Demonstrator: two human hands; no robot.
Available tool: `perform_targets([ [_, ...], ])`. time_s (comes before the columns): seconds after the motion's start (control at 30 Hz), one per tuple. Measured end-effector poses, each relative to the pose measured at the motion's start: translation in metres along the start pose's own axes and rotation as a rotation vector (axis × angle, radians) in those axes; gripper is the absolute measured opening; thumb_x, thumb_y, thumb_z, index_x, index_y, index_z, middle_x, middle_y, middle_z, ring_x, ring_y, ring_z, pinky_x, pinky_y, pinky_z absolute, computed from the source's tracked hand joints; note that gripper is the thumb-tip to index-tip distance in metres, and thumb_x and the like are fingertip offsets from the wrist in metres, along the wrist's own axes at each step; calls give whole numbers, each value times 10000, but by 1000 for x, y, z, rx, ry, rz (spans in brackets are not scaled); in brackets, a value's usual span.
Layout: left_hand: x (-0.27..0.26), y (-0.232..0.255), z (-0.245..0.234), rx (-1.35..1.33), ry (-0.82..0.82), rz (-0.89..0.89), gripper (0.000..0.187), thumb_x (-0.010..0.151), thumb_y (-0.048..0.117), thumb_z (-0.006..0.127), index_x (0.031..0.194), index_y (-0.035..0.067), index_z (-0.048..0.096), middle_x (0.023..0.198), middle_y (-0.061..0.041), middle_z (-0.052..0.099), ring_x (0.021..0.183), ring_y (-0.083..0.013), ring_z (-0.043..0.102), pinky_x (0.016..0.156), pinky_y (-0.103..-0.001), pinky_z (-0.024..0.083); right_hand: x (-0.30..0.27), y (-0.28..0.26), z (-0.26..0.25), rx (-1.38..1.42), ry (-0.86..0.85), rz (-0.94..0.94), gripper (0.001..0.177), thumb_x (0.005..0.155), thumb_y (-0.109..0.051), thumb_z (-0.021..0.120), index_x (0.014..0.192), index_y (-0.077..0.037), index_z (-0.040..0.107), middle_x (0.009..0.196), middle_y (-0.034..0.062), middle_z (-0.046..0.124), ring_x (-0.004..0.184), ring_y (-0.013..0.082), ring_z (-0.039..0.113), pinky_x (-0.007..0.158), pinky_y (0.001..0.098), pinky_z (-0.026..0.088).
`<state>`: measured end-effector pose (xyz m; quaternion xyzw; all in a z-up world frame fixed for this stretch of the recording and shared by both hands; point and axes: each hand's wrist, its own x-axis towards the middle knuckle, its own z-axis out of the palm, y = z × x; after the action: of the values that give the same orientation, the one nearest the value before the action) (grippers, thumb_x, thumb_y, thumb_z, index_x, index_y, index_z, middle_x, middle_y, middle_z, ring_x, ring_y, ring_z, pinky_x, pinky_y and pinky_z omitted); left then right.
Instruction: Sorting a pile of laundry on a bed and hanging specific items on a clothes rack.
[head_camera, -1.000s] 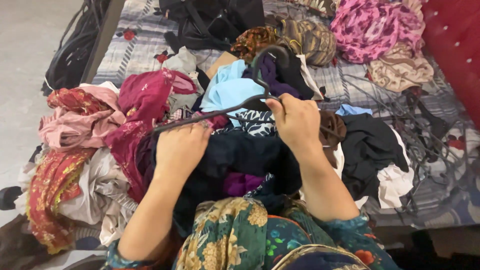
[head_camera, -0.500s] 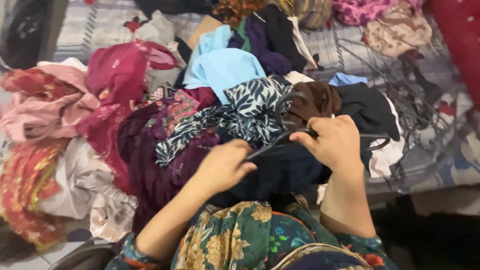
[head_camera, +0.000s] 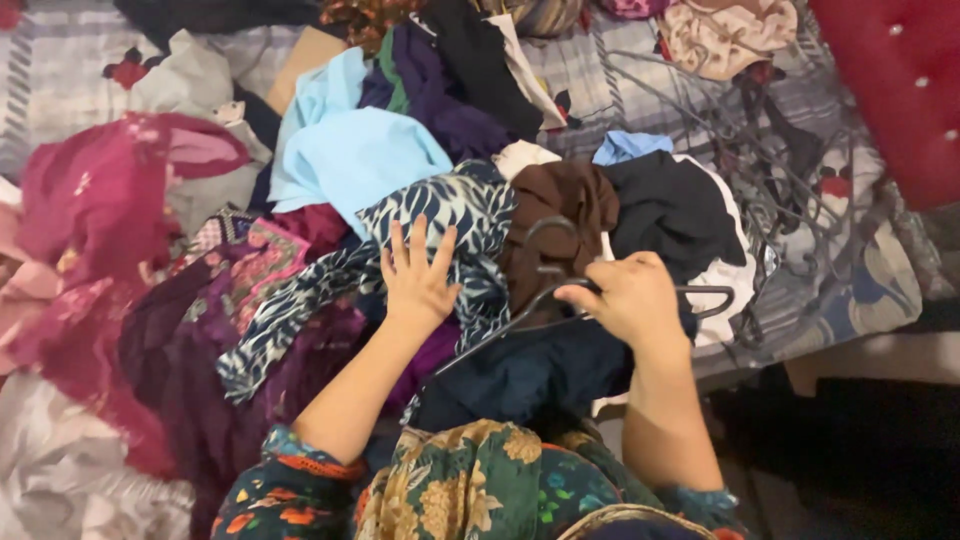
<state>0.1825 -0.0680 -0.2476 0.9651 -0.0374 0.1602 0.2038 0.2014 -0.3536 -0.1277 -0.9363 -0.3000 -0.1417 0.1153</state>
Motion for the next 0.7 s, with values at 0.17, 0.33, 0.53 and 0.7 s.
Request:
perform_targets([
  [0.17, 38, -30, 49, 213, 34, -16, 760, 710, 197, 734, 1438, 241, 522, 1525, -174, 416, 1405, -493, 343, 1027, -693, 354, 22, 43, 44, 35, 10, -31, 504, 796, -562, 754, 644, -102, 619, 609, 53, 611, 621, 285, 623, 789, 416, 473],
  [0.33, 64, -99, 25, -88, 34, -459, 280, 888, 52, 549, 1121, 87, 701, 1057, -214, 720, 1041, -427, 671, 924, -527, 496, 40, 86, 77, 51, -102, 19, 543, 835, -576, 729, 621, -90, 618, 607, 94, 618, 653, 319, 636, 769, 443, 499],
  [0.53, 78, -95, -98, -158, 522, -417, 389, 800, -67, 507, 1157, 2, 643, 998, -268, 685, 989, -491, 644, 835, -526, 500, 60, 107, 134, -82, -310, 188, 528, 922, -597, 666, 764, -93, 675, 708, 157, 688, 726, 372, 679, 698, 499, 525],
  [0.7, 73, -45, -166, -7, 372, -313, 287, 827, 32, 628, 1114, 33, 620, 962, -243, 702, 920, -465, 661, 784, -534, 496, 93, 27, 117, -136, -218, 133, 444, 812, -541, 690, 1037, -164, 756, 953, 138, 766, 855, 393, 720, 711, 586, 530],
])
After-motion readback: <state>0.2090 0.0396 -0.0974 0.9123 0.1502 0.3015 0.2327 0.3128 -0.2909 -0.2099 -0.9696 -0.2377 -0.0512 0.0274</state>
